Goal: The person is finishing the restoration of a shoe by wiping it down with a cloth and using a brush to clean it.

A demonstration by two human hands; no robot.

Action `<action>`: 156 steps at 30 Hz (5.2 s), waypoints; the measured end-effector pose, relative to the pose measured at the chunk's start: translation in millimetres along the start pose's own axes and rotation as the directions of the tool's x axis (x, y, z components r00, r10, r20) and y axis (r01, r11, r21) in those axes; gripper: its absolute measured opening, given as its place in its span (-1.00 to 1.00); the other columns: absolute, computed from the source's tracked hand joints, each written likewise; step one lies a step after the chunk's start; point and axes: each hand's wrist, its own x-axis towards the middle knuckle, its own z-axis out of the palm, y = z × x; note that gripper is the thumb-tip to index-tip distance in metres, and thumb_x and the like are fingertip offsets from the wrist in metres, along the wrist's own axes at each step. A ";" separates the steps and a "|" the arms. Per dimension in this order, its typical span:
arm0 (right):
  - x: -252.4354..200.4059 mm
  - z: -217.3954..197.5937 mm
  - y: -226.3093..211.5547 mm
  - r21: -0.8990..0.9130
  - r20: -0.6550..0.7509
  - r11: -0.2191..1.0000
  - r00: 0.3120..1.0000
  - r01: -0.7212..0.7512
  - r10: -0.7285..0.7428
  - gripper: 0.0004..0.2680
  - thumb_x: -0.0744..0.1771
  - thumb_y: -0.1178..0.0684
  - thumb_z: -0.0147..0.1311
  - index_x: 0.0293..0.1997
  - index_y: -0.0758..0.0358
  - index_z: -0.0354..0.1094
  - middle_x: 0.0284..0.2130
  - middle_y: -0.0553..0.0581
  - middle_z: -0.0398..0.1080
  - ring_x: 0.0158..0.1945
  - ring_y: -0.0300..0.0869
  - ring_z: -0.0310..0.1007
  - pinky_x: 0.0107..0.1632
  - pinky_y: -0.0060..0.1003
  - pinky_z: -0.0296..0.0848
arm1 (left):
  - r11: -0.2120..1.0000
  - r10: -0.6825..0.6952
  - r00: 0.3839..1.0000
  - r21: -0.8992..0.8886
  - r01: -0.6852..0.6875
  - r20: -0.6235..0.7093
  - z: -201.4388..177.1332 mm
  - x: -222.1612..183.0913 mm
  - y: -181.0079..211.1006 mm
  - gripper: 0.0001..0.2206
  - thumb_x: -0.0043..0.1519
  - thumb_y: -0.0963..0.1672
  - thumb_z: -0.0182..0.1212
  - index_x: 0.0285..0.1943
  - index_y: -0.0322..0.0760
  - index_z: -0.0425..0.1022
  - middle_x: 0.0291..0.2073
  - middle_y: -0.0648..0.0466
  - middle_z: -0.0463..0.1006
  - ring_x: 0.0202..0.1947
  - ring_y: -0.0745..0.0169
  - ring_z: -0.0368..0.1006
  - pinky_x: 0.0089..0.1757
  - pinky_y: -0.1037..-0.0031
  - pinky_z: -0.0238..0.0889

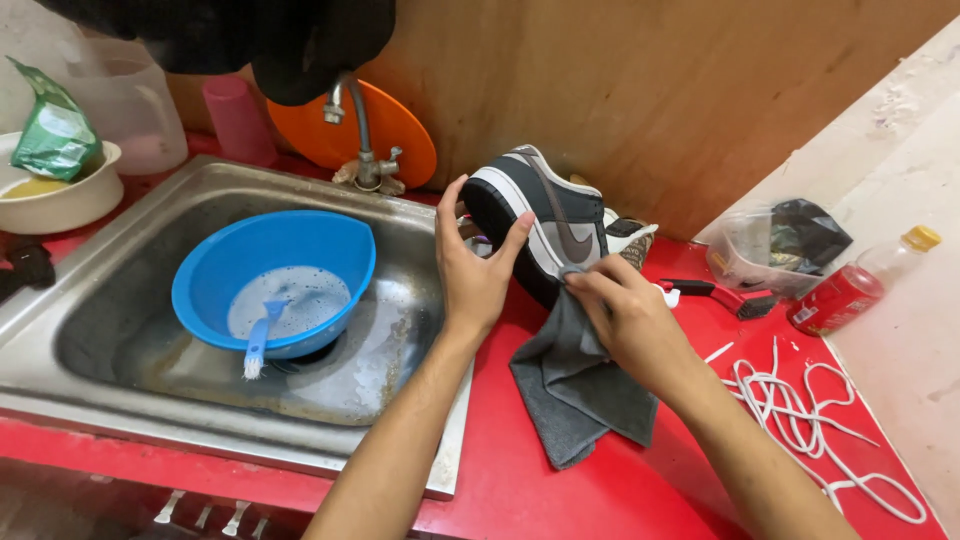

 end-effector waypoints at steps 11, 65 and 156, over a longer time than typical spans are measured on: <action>-32.5 -10.8 33.5 0.264 0.043 0.953 0.989 -0.148 0.142 -0.94 0.28 0.17 0.31 -0.25 0.14 0.60 -0.38 0.08 0.56 -0.29 -0.02 0.60 -0.19 -0.16 0.55 | 1.000 -0.024 0.998 0.008 0.024 0.063 -2.3 0.9 -3.1 -0.27 0.19 0.05 0.43 0.47 -0.16 0.11 0.08 -0.22 0.40 0.00 -0.14 0.52 -0.03 0.21 0.47; -26.5 -45.2 -7.4 0.172 -0.577 0.954 0.810 0.244 -0.103 -0.92 0.26 0.28 0.33 -0.25 0.38 0.56 -0.46 0.21 0.47 -0.46 -0.05 0.44 -0.35 -0.23 0.47 | 0.703 0.696 0.636 -0.136 -0.698 0.333 18.2 -32.0 30.2 -0.30 0.00 -0.14 0.57 0.37 -0.19 0.33 0.18 -0.23 0.39 0.15 -0.25 0.45 0.13 0.15 0.43; -34.3 -8.5 -3.5 0.353 -0.395 0.935 0.907 0.006 0.143 -0.94 0.28 0.28 0.25 -0.25 0.28 0.53 -0.56 0.11 0.38 -0.59 -0.18 0.37 -0.50 -0.29 0.43 | 0.783 0.554 0.688 -0.010 -0.623 0.468 10.6 -24.5 13.8 -0.36 -0.08 -0.24 0.51 0.22 0.01 0.40 0.16 -0.02 0.39 0.18 -0.19 0.41 0.15 0.07 0.37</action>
